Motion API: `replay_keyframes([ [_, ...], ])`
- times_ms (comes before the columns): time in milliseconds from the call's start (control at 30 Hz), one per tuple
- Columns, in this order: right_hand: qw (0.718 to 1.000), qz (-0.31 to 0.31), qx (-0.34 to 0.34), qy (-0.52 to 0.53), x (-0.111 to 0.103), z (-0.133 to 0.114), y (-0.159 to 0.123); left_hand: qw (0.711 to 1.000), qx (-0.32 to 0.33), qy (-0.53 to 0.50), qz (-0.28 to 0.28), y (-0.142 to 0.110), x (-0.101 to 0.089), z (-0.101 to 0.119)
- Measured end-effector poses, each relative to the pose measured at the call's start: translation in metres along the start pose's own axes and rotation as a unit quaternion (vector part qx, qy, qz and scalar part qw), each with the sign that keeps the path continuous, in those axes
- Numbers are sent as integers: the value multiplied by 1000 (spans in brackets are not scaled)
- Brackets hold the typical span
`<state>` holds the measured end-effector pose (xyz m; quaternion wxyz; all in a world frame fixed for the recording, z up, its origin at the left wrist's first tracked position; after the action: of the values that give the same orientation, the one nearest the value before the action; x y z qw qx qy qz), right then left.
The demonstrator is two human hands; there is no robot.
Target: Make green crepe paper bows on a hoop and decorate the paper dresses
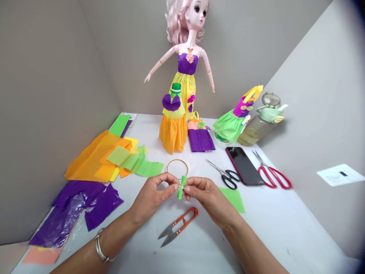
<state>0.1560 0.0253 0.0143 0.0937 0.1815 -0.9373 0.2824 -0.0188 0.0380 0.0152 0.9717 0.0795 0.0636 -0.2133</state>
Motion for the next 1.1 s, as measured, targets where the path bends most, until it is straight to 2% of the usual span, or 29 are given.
replay_keyframes([
  [233, 999, 18, -22, -28, 0, 1, 0, 998, 20, 42, 35, 0, 1, 6],
  [433, 997, 28, -38, -59, 0, 1, 0, 992, 64, 95, 48, -2, 2, 7],
  [667, 995, 37, -51, -76, -1, -1, -2, 986, 85, 130, 55, 0, 3, 6],
  [800, 989, 73, -70, -104, 0, -3, -3, 966, 150, 202, 66, -1, 5, 4],
  [967, 977, 124, -79, -158, 2, -4, -5, 919, 240, 306, 73, -4, 9, 4],
  [1033, 971, 137, -83, -178, 4, -4, -6, 905, 261, 327, 77, -4, 10, 5],
  [1100, 967, 141, -90, -192, 4, -4, -6, 905, 260, 328, 78, -4, 11, 5],
])
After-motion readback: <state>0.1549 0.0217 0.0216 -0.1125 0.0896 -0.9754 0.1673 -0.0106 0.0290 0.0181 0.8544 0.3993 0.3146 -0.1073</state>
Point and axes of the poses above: each hand's wrist, its own y-axis towards the middle knuckle, its own x-axis out of the palm, z = x × y, the point moved 2 cm from there along y, towards the middle knuckle, and after that the axes turned 15 degrees about x, right-handed, at the moved point
